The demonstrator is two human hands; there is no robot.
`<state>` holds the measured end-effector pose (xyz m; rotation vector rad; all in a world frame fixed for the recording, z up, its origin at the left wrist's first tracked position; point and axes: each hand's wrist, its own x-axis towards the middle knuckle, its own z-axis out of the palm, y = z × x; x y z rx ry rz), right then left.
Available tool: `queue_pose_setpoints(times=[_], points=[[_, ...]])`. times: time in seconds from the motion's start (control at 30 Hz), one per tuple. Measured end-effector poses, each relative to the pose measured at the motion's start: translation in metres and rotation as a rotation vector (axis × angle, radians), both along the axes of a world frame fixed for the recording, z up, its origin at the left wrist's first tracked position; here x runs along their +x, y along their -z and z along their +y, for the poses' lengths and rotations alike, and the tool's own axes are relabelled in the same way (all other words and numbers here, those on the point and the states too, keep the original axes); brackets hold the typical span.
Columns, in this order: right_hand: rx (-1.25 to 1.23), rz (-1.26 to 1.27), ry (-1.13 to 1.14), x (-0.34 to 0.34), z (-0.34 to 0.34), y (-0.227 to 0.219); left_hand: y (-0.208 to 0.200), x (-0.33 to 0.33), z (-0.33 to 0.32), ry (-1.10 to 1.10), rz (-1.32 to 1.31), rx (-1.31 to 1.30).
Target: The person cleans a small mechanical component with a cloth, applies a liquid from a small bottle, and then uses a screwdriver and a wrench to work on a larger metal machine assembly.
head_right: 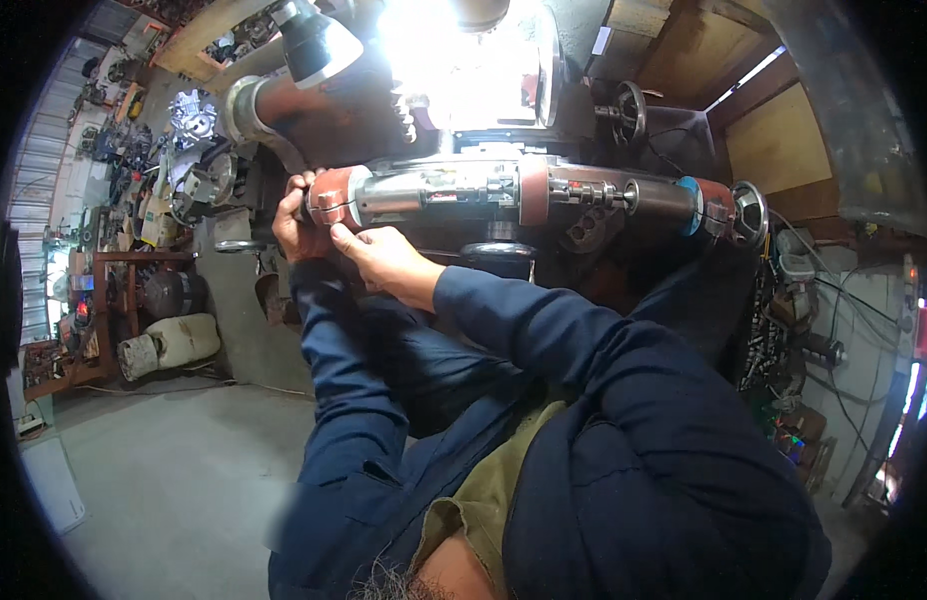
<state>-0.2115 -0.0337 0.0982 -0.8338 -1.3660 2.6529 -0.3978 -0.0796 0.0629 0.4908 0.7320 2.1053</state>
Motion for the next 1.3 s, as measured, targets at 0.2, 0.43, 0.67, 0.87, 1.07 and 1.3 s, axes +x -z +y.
queue_pose_setpoints(times=[0.2, 0.43, 0.67, 0.87, 1.07, 1.3], points=[[-0.038, 0.056, -0.108, 0.013, 0.015, -0.005, 0.002, 0.009, 0.013, -0.137, -0.190, 0.253], [0.580, 0.098, -0.080, 0.018, 0.009, 0.011, -0.009, -0.008, -0.001, -0.185, -0.100, -0.364], [0.665, 0.089, -0.145, 0.049, 0.004, 0.020, 0.022, 0.000, 0.014, 0.002, -0.080, 0.457], [0.762, -0.082, -0.444, 0.113, 0.029, 0.031, -0.018, 0.000, 0.005, -0.255, -0.176, -0.594], [0.858, -0.236, -0.589, 0.193, 0.035, 0.054, 0.022, 0.003, 0.015, -0.040, -0.173, 0.463], [1.590, 0.140, -0.280, 0.141, 0.045, -0.049, -0.032, 0.009, 0.012, -0.366, -0.147, -0.587]])
